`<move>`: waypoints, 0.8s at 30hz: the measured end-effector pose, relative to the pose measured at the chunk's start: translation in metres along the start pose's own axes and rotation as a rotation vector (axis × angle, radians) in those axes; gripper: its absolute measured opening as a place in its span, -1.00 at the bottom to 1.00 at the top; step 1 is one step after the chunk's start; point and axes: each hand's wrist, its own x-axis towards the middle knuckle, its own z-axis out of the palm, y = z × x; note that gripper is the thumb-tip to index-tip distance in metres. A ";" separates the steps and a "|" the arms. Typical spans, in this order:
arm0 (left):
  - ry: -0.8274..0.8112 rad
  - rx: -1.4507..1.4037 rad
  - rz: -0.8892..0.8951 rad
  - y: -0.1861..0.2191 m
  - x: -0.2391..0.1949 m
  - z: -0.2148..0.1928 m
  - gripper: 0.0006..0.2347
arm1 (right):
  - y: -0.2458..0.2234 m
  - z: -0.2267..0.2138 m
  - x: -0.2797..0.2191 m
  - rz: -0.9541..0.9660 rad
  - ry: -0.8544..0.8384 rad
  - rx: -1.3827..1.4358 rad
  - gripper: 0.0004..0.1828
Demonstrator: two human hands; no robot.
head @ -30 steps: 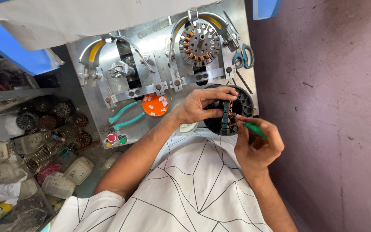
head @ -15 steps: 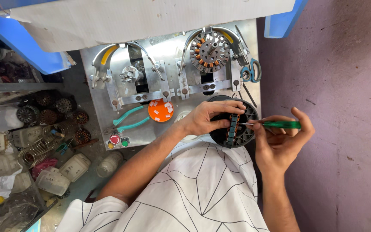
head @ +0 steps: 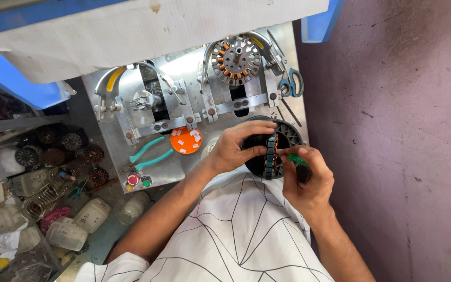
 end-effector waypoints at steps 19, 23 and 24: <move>0.377 0.945 -0.524 -0.091 -0.138 -0.074 -0.86 | -0.126 -0.092 -0.014 0.164 -0.352 0.206 -0.61; 0.341 0.953 -0.461 -0.098 -0.138 -0.077 -0.88 | -0.105 -0.067 -0.005 0.045 -0.018 0.398 -0.50; 0.346 0.956 -0.447 -0.099 -0.138 -0.078 -0.87 | -0.092 -0.056 -0.005 0.071 0.006 0.367 -0.46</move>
